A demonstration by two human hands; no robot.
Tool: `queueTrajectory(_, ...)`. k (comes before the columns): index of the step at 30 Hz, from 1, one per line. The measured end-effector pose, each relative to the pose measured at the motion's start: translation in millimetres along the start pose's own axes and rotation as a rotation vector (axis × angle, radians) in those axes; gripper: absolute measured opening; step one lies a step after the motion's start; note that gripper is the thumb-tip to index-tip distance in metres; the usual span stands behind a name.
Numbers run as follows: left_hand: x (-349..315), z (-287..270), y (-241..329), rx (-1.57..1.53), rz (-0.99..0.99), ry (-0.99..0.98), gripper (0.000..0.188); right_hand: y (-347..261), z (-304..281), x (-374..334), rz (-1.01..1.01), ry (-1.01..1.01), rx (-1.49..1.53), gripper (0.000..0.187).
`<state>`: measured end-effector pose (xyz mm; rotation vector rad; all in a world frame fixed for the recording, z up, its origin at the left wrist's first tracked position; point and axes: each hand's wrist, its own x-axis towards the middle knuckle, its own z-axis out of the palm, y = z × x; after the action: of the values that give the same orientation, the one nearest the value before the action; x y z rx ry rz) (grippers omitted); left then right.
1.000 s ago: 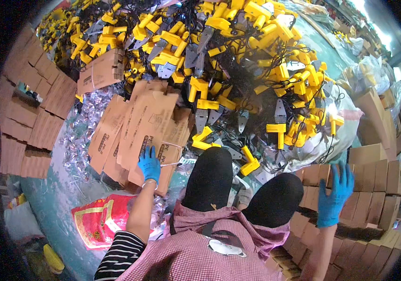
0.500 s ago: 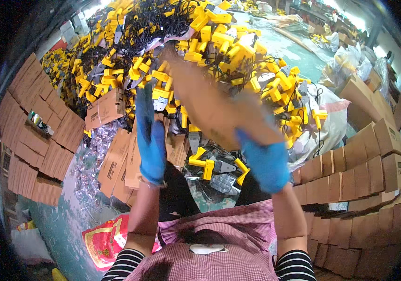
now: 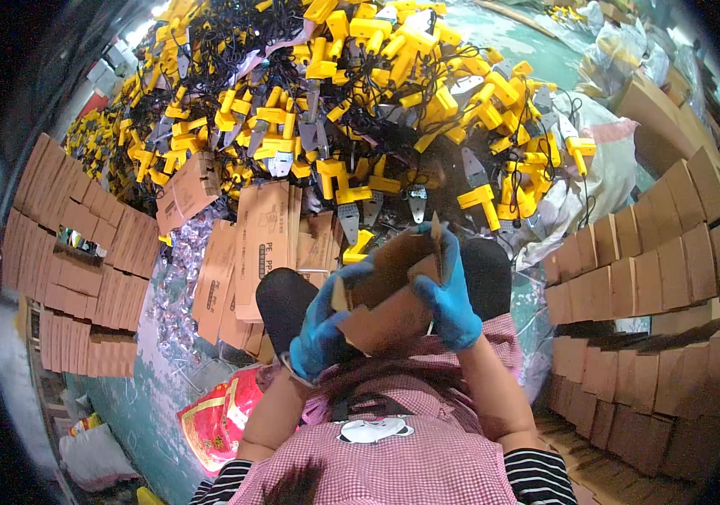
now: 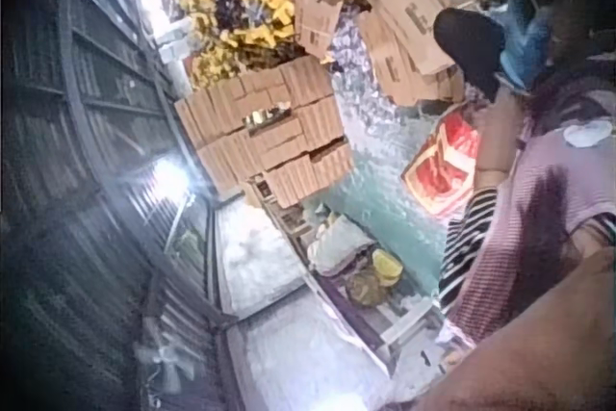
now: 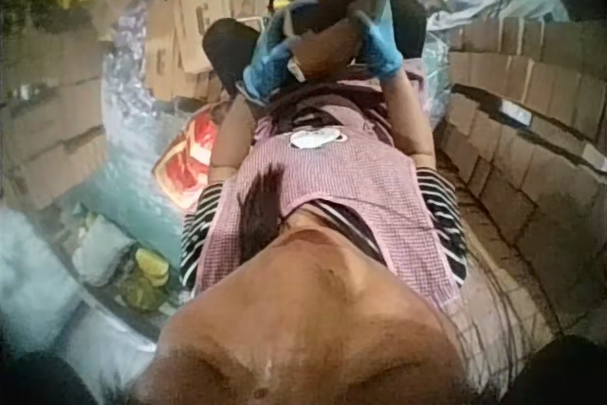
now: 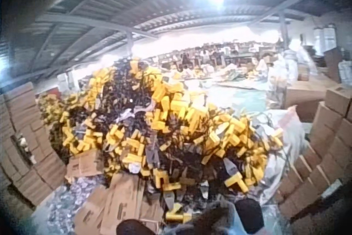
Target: The person packages yellow mechanical components with attached power cables by hand, placing them into cardboard boxes.
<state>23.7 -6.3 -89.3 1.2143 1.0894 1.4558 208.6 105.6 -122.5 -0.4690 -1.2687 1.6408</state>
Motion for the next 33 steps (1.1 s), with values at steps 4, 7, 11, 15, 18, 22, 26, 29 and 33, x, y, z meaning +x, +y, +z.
queueTrajectory(4,-6,14,-18,0.031,0.156,0.358,0.07,-19,25,-24,0.248,0.095,-0.1,0.07)
queueTrajectory(7,-17,27,-7,0.243,0.136,0.248,0.071,-31,26,-36,0.282,0.062,-0.128,0.072)
queueTrajectory(11,-30,15,-4,0.274,-0.076,0.112,0.071,-38,17,-50,0.152,-0.174,-0.361,0.07)
queueTrajectory(15,-43,32,-2,0.166,0.01,0.154,0.052,-44,25,-58,0.43,0.046,0.0,0.05)
queueTrajectory(18,-47,18,3,0.33,0.055,0.021,0.064,-48,23,-57,0.37,0.057,-0.114,0.036)
queueTrajectory(22,-60,-5,-2,0.69,0.161,-0.092,0.081,-54,19,-41,0.255,-0.147,-0.294,0.03)
queueTrajectory(26,-59,-4,6,0.814,0.175,-0.121,0.079,-81,16,-11,0.247,-0.489,-0.738,0.045)
queueTrajectory(29,-60,-2,9,0.827,0.18,-0.135,0.08,-82,17,-11,0.178,-0.613,-0.974,0.052)
queueTrajectory(33,-57,-4,10,0.846,0.142,-0.112,0.075,-81,30,-9,0.188,-0.616,-1.195,0.05)
